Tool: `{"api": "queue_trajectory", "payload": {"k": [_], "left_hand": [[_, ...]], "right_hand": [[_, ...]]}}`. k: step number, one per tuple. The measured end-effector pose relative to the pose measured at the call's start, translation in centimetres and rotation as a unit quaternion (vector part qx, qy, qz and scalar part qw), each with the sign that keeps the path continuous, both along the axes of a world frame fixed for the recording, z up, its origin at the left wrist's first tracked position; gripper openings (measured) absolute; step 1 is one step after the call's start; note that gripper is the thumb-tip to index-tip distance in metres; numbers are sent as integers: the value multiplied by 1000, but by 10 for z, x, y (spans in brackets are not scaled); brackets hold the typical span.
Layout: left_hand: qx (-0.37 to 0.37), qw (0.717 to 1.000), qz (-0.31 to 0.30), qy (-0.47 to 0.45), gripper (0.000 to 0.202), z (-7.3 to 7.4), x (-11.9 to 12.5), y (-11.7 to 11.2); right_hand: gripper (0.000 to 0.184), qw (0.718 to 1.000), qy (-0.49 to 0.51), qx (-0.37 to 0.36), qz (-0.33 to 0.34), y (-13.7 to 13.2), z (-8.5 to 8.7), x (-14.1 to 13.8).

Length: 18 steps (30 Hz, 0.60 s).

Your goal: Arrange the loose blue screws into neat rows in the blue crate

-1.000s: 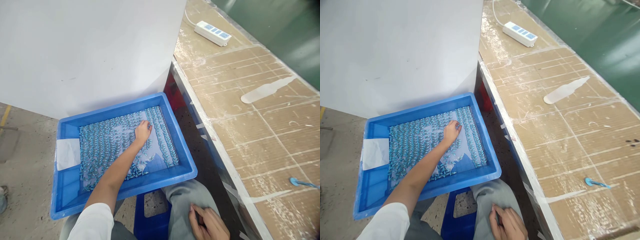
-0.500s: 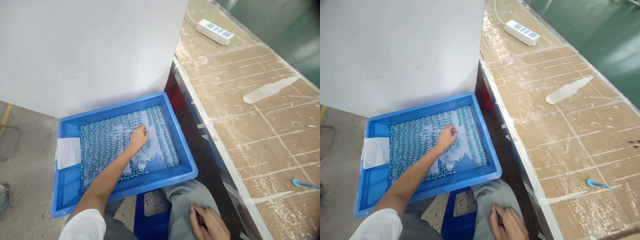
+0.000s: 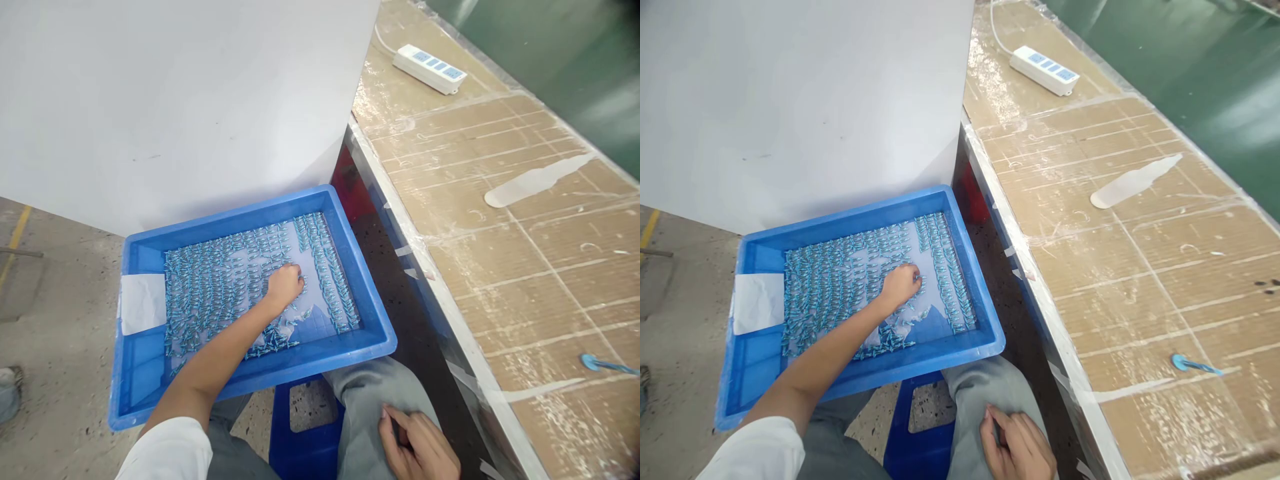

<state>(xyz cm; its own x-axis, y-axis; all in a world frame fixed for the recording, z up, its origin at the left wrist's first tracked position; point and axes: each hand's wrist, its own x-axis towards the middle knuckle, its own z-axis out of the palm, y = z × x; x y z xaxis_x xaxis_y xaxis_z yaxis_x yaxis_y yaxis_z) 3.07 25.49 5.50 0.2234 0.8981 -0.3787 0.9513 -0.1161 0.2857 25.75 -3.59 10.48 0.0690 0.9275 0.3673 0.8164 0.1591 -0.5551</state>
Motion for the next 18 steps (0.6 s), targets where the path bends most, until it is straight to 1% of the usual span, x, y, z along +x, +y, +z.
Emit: {"api": "queue_trajectory", "payload": {"k": [4,7,13,18], "left_hand": [[22,999,24,4,21,-3,4,9],[27,998,54,1,22,-4,7,17],[40,994,103,-25,25,-6,16,32],[46,991,120,-25,22,-6,21,38]], "right_hand": [[18,1000,1,-1,1,-1,-3,1],[19,1000,7,0,2,-2,-3,1],[16,1000,5,0,6,1,1,0],[15,1000,-2,8,7,5,4,-1]]}}
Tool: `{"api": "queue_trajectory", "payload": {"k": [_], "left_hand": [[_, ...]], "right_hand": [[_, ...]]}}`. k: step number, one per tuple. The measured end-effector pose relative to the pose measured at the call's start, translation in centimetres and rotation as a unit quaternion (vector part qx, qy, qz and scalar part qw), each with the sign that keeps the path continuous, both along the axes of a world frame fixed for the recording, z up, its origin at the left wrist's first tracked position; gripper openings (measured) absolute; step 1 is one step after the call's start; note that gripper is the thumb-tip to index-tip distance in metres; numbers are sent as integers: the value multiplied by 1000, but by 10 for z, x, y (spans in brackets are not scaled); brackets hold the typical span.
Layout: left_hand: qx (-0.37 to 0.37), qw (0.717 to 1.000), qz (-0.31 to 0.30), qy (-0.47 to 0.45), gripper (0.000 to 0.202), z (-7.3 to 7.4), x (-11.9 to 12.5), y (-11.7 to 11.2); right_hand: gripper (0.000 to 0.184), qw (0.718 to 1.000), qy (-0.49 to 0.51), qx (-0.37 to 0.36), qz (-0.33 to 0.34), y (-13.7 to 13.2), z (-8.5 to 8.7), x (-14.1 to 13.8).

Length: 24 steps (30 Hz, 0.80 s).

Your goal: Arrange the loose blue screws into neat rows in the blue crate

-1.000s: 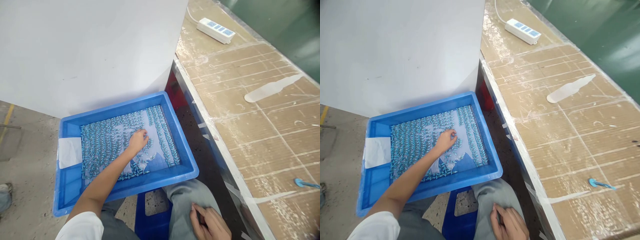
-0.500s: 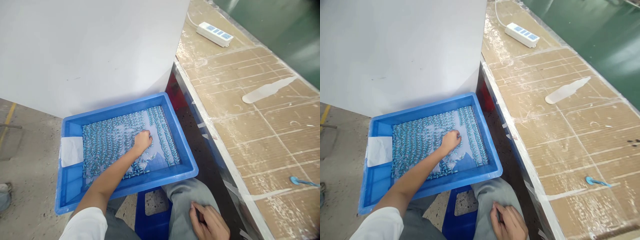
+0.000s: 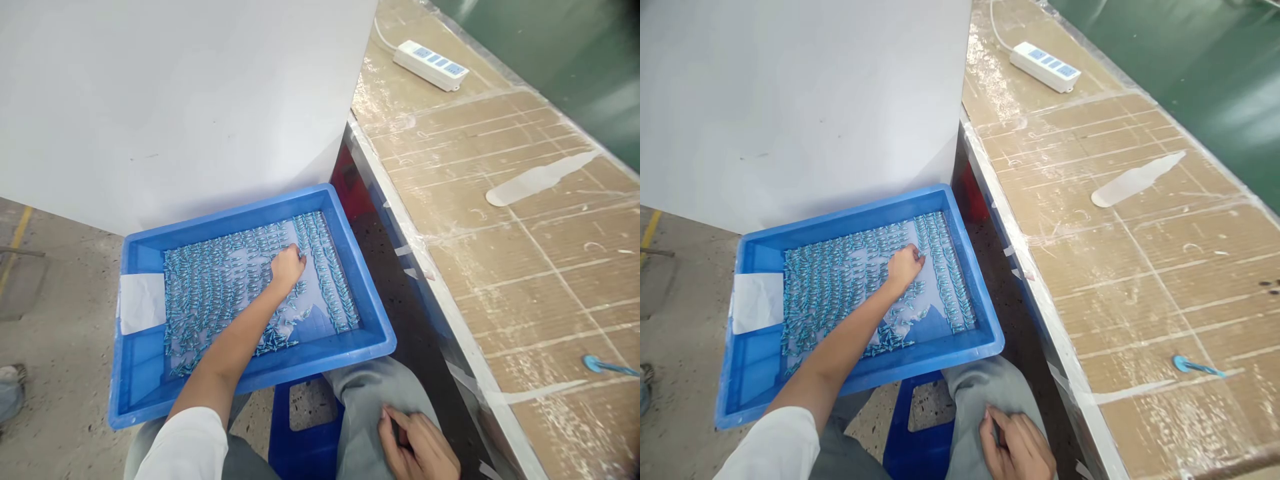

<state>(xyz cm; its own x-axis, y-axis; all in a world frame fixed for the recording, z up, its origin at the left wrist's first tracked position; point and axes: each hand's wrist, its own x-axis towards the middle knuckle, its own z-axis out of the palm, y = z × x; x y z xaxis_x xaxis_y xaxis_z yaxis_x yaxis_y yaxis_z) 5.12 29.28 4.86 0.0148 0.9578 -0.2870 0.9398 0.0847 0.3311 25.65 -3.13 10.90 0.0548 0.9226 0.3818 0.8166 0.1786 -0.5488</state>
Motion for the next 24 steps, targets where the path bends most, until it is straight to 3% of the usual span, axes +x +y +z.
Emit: {"api": "queue_trajectory", "payload": {"k": [13,17,19,24], "left_hand": [[20,998,36,-41,25,-8,4,5],[30,996,48,-65,33,-4,1,3],[40,995,25,-88,27,1,-5,-1],[3,987,-116,-108,14,13,-27,-22]], "right_hand": [[17,1000,-2,-3,1,-3,-4,3],[17,1000,-2,-11,-4,-5,-6,3],[16,1000,-6,-10,-3,-6,-6,2],[19,1000,1,-5,-2,-7,-6,4]]}}
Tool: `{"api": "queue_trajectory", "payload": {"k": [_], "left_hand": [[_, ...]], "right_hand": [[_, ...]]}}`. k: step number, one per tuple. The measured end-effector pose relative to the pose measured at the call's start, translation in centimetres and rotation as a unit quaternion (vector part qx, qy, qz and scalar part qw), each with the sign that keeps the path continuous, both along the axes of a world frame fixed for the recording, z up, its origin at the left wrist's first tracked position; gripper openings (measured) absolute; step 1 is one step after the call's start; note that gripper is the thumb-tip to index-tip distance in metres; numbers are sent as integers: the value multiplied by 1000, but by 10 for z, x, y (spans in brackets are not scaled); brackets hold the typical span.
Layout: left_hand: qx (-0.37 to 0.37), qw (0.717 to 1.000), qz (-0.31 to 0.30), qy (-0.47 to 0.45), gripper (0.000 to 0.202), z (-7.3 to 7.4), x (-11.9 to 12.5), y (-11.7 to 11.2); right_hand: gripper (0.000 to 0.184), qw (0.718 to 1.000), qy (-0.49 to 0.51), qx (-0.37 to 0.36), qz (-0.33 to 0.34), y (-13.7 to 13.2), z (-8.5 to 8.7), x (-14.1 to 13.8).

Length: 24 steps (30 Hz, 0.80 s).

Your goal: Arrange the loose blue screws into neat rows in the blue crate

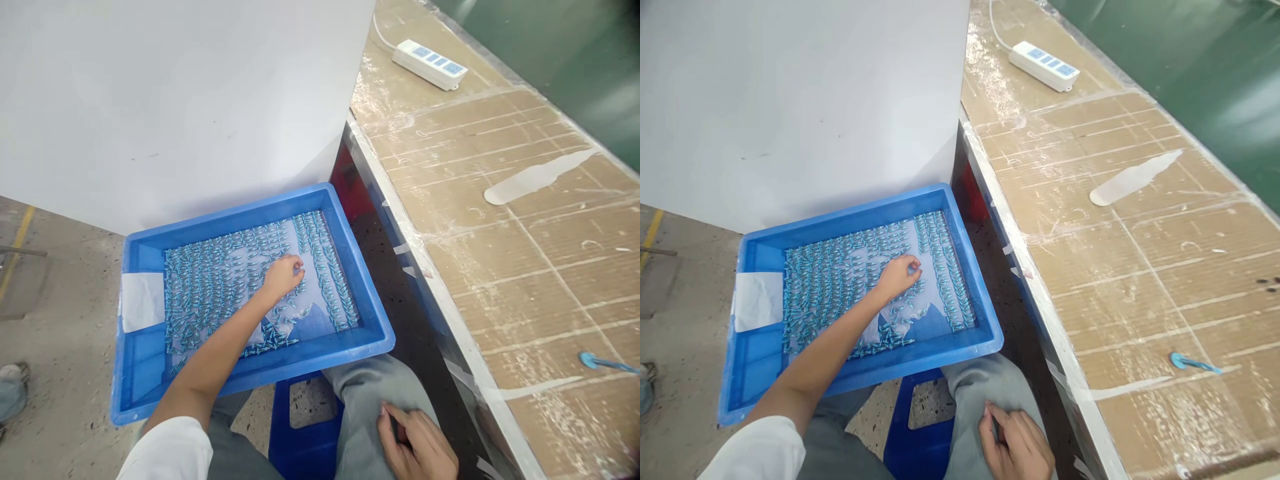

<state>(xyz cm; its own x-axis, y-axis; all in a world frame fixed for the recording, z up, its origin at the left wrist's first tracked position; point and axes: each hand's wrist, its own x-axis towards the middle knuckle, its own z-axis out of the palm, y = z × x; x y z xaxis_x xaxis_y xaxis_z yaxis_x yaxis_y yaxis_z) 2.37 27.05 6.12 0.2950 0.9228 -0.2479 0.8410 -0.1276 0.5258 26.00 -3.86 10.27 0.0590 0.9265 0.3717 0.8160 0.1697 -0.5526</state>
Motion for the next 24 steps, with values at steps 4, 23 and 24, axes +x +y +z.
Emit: {"api": "queue_trajectory", "payload": {"k": [4,23,24], "left_hand": [[-48,997,-14,52,17,-3,-7,-18],[-17,991,74,113,21,-15,21,-3],[-18,990,81,111,21,-16,23,0]], "right_hand": [[19,1000,6,-4,-4,1,1,-1],[20,1000,0,4,6,3,3,-2],[20,1000,-3,4,4,3,3,-2]]}}
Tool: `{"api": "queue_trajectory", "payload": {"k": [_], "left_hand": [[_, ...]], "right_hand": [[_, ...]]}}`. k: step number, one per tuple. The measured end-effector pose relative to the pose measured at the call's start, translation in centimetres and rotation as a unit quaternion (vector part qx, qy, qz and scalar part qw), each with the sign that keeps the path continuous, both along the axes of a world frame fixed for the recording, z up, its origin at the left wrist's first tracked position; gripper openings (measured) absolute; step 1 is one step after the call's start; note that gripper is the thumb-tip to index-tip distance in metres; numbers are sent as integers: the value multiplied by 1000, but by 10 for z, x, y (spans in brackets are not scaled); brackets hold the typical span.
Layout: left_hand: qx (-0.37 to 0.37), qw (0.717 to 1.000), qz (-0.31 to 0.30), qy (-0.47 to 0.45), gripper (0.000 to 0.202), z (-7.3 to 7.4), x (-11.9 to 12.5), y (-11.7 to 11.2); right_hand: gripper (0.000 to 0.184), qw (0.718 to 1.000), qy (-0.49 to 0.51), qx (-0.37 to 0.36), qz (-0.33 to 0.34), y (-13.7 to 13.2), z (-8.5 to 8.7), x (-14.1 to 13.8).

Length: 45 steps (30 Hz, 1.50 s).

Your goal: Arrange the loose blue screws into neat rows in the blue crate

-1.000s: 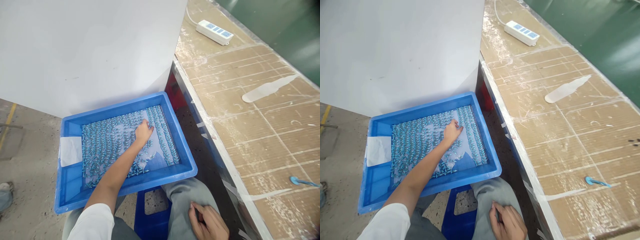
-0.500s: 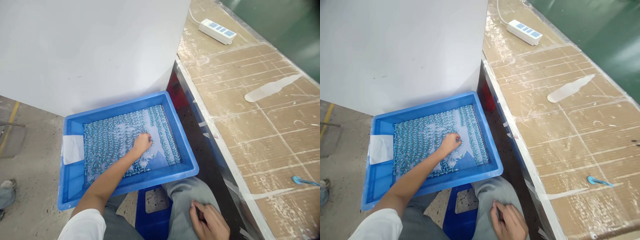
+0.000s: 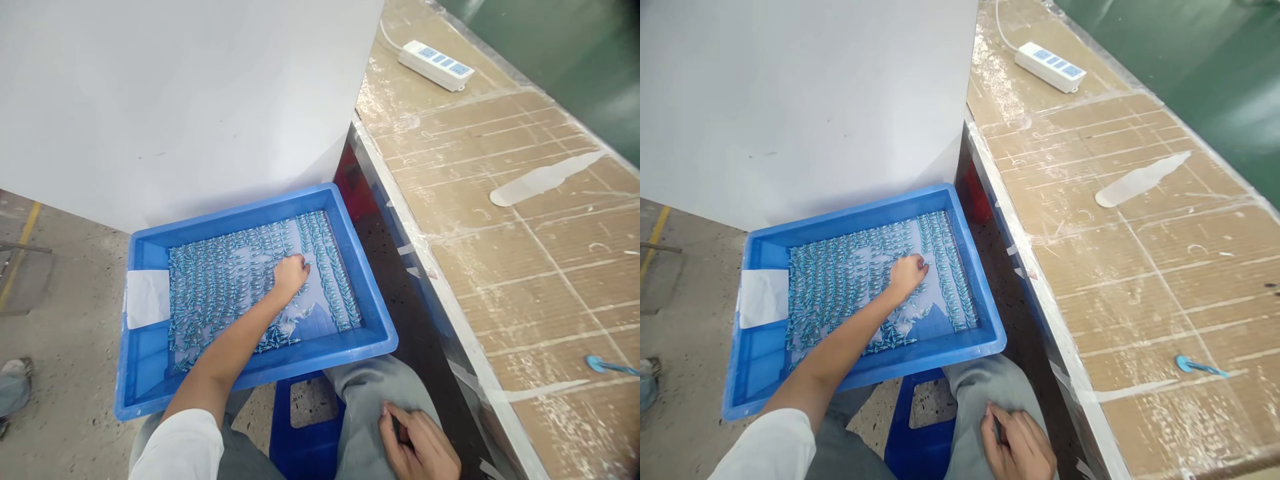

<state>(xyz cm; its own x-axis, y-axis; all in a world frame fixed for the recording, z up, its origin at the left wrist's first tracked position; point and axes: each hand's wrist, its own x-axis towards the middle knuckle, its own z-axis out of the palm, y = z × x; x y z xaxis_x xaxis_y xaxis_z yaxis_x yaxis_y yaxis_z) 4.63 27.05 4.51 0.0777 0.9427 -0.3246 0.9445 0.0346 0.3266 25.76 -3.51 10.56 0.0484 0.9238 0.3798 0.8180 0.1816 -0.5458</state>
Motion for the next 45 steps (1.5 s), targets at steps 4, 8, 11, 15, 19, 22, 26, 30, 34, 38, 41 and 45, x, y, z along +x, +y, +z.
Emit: {"api": "queue_trajectory", "payload": {"k": [4,8,11,15,19,22,26,30,34,38,41,45], "left_hand": [[1,1000,20,-6,23,1,3,11],[-4,999,35,-4,23,2,4,17],[-3,999,41,-6,24,-1,3,19],[4,999,53,-12,24,-4,4,20],[14,997,64,-27,27,-2,5,18],[49,995,68,-49,31,6,1,13],[31,997,-6,-72,18,17,-13,-4],[-32,996,-61,-55,17,20,-27,-25],[-56,994,-86,-24,20,17,-28,-37],[-53,993,-101,12,22,17,-19,-37],[-41,993,-106,30,23,17,-13,-34],[-27,994,-101,44,25,17,-7,-28]], "right_hand": [[17,1000,-6,3,-3,0,1,0],[15,1000,-2,5,-7,0,1,0],[16,1000,-2,1,-7,-1,0,0],[16,1000,-1,1,-12,-3,-2,1],[15,1000,-5,1,-10,-3,-3,1],[15,1000,-8,-4,-7,-3,-4,1],[14,1000,-6,-3,-8,-1,-2,1],[13,1000,-9,3,-8,2,2,1],[13,1000,-9,5,-5,3,5,0],[12,1000,-10,6,-1,2,4,0],[12,1000,-4,-1,-4,-2,0,0],[14,1000,-1,-11,-11,-6,-5,2]]}}
